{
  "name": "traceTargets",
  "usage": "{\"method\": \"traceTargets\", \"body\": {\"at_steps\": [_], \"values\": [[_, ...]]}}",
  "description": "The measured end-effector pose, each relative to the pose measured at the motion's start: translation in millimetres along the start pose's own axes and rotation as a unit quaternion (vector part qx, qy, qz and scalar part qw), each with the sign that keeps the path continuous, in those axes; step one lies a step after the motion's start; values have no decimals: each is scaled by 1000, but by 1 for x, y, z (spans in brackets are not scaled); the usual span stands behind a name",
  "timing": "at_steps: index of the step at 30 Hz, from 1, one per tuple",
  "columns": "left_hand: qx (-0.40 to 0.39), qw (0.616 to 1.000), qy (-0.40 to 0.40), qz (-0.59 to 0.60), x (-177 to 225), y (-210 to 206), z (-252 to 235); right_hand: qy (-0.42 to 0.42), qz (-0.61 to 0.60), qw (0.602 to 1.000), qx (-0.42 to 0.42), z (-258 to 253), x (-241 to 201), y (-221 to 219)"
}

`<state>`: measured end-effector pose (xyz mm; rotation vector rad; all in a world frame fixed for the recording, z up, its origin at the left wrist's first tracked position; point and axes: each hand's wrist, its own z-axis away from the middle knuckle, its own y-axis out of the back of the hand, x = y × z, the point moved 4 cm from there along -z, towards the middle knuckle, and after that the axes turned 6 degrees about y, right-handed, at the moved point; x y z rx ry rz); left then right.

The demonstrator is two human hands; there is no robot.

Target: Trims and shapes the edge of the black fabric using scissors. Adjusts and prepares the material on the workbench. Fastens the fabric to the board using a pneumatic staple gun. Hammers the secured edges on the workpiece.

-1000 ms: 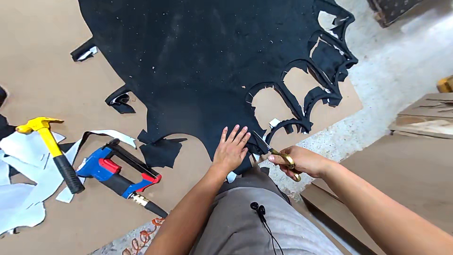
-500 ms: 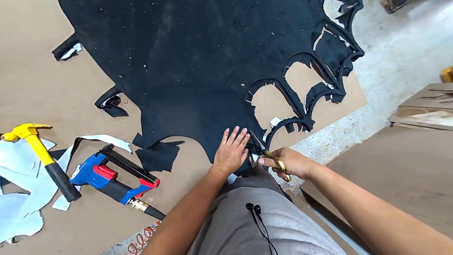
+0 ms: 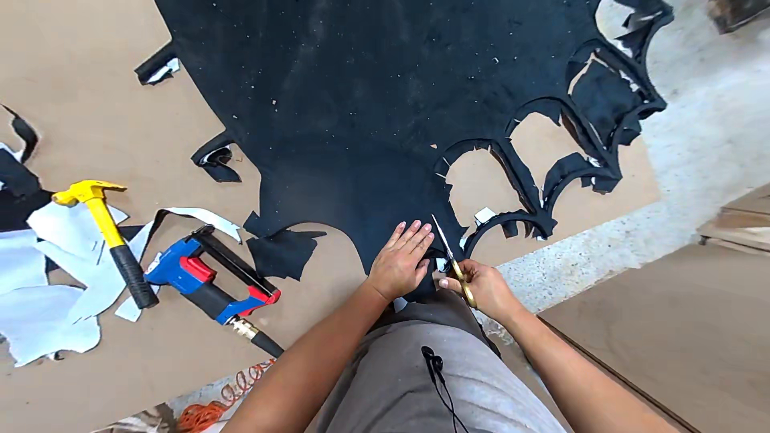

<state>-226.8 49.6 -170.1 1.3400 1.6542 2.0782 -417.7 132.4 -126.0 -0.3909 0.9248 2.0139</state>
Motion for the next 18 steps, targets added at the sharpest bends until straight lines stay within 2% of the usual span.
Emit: {"method": "traceTargets", "body": {"at_steps": [4,6,12,15,16,18], "values": [[4,1000,-8,-2,1,0,1,-10,-15,1000,16,-11,-21,4],[10,1000,-10,-3,0,0,0,-3,-29,999,29,-14,-22,-2],[-1,1000,-9,9,0,2,0,-10,-37,999,-11,-31,-30,1],[12,1000,-12,15,1,2,0,10,-48,999,12,-32,-26,1],[18,1000,-13,19,1,2,0,16,-62,998,7,-30,-25,2],[34,999,0,34,4,8,4,25,-115,990,-75,-21,-22,7]]}}
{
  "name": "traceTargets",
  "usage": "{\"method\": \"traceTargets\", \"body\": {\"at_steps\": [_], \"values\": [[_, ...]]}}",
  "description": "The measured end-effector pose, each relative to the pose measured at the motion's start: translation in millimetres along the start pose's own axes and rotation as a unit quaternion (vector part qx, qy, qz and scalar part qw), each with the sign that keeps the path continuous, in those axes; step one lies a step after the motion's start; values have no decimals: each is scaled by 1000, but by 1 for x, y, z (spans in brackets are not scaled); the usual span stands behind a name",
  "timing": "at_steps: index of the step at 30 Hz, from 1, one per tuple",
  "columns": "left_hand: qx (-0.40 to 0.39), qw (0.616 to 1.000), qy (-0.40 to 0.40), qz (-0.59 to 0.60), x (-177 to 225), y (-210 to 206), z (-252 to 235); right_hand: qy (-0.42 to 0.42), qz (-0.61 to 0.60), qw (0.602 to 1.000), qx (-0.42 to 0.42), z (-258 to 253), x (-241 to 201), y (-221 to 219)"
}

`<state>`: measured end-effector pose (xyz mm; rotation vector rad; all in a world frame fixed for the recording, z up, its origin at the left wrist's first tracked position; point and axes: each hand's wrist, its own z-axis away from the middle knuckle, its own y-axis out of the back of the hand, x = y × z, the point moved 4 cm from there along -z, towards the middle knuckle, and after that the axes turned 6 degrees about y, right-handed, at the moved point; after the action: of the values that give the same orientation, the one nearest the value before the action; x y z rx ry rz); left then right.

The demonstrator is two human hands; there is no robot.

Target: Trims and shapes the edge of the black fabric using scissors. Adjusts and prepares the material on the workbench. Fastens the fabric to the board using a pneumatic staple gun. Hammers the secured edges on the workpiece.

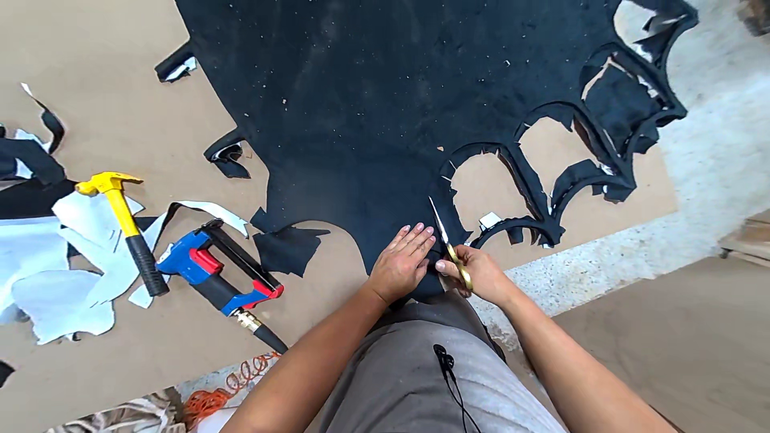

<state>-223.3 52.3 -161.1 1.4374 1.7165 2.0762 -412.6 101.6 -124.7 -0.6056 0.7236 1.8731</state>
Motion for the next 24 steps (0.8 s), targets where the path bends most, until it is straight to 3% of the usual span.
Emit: {"method": "traceTargets", "body": {"at_steps": [2,4,6,8,11,15,19,21,22,24], "values": [[29,998,57,14,9,16,12,-9,-38,992,-116,24,2,16],[55,988,142,27,21,31,33,-15,-50,991,-126,55,8,42],[45,977,199,60,26,31,55,5,-33,999,12,66,10,60],[5,977,198,73,30,19,64,28,40,984,171,53,1,60],[-52,986,155,20,41,1,53,12,142,956,257,8,-30,41],[-25,985,165,-37,49,-9,53,-70,199,958,192,-36,-64,26],[-20,974,222,44,50,-4,53,-54,82,992,76,-57,-58,34],[-24,928,326,179,51,5,52,-29,30,998,51,-53,-67,27],[-21,867,402,295,50,8,54,-21,21,999,38,-46,-75,25],[82,697,474,531,43,11,55,-11,16,1000,16,-30,-96,30]]}}
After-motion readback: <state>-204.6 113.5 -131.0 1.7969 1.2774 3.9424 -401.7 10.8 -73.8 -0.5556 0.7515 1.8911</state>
